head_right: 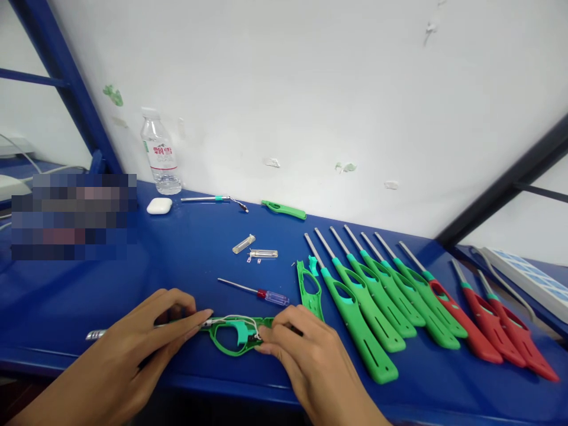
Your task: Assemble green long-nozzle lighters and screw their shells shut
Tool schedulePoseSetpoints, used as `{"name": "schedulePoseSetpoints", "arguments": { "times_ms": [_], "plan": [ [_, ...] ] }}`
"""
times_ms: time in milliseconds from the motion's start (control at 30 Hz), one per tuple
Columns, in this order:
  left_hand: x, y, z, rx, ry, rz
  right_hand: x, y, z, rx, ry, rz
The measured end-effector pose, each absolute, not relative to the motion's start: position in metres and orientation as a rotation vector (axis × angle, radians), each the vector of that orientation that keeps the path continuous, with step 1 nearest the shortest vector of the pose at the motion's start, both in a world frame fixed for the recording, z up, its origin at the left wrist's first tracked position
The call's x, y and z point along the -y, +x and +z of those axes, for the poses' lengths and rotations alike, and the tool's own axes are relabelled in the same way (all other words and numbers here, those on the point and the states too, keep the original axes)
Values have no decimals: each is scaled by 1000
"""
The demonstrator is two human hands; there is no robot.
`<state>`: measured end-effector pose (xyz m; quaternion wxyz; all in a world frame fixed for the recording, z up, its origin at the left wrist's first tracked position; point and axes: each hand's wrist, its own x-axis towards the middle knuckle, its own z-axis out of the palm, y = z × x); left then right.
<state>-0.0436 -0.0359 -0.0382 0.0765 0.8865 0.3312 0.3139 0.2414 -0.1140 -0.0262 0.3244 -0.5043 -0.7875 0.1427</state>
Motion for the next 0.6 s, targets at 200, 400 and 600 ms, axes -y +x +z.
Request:
{"name": "schedulePoseSetpoints", "arguments": {
  "times_ms": [200,400,600],
  "plan": [
    [32,-49,-33,-975,2777,852,113,241,-27,2055,-1327,385],
    [33,-47,-47,-1024,2879,937,113,241,-25,2074,-1331,361],
    [32,-43,-56,-1034,2854,960,113,241,-27,2068,-1337,370]
  ]
}}
